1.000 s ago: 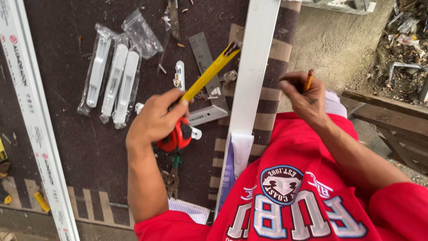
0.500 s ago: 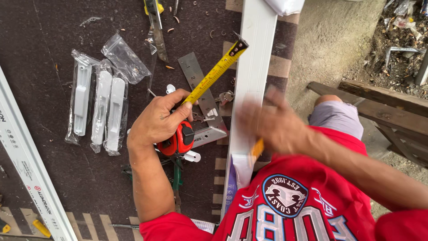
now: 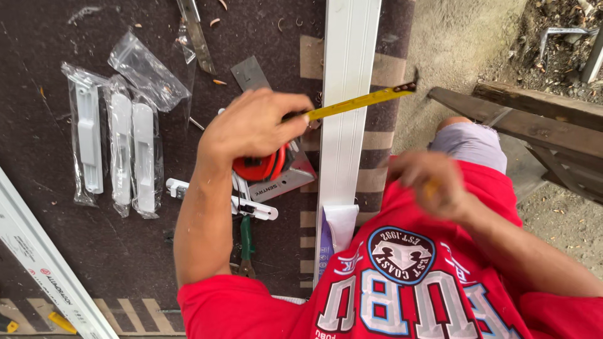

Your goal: The person measures a white aluminum profile using a tape measure and marks specific points with a pencil. They repeatedly reposition the tape measure and a metal bracket along the profile to take multiple measurements and make corresponding marks.

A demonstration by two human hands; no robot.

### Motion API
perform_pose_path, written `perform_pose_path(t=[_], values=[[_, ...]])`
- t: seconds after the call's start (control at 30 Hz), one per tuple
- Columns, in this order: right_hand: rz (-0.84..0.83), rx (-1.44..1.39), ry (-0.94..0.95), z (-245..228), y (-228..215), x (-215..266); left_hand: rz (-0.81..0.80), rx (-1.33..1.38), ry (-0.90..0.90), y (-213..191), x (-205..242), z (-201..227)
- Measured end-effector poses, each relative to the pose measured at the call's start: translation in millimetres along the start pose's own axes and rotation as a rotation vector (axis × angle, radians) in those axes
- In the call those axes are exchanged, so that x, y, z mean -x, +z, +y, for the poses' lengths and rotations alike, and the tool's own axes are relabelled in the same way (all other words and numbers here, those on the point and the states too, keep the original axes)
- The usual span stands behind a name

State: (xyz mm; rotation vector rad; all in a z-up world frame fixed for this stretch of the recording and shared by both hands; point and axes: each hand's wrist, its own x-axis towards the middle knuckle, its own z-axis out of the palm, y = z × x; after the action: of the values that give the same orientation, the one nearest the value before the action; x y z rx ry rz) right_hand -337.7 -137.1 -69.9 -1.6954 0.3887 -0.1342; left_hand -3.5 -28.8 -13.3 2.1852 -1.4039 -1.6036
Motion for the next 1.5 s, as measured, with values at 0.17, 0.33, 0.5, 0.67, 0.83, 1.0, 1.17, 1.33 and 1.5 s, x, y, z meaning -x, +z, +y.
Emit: perform_pose_path(t=[0.17, 0.33, 0.5, 0.67, 0.83, 1.0, 1.17, 1.33, 1.5], values=[[0.565, -0.719, 0.328, 43, -6, -1, -0.008, -0.16, 0.02, 0, -27, 8], [0.604, -0.837, 0.265, 52, 4, -22, 0.015, -0.216, 0.05, 6, -35, 2], [0.577, -0.749, 0.298, 61, 2, -31, 0.051, -0.216, 0.078, 14, -36, -5], [0.532, -0.702, 0.301, 69, 4, -27, 0.103, -0.265, 0.121, 18, -36, -8], [0.5, -0.67, 0.282, 66, 5, -27, 0.106, -0.287, 0.107, 20, -34, -10], [0.465, -0.643, 0.266, 62, 5, -29, 0.144, -0.295, 0.149, 23, -33, -12], [0.459, -0.582, 0.248, 64, 5, -29, 0.113, -0.288, 0.099, 26, -34, -13], [0.48, -0.6, 0.247, 68, 7, -29, 0.134, -0.262, 0.11, 26, -34, -14], [0.49, -0.692, 0.23, 74, 3, -25, 0.182, -0.283, 0.165, 29, -37, -11]])
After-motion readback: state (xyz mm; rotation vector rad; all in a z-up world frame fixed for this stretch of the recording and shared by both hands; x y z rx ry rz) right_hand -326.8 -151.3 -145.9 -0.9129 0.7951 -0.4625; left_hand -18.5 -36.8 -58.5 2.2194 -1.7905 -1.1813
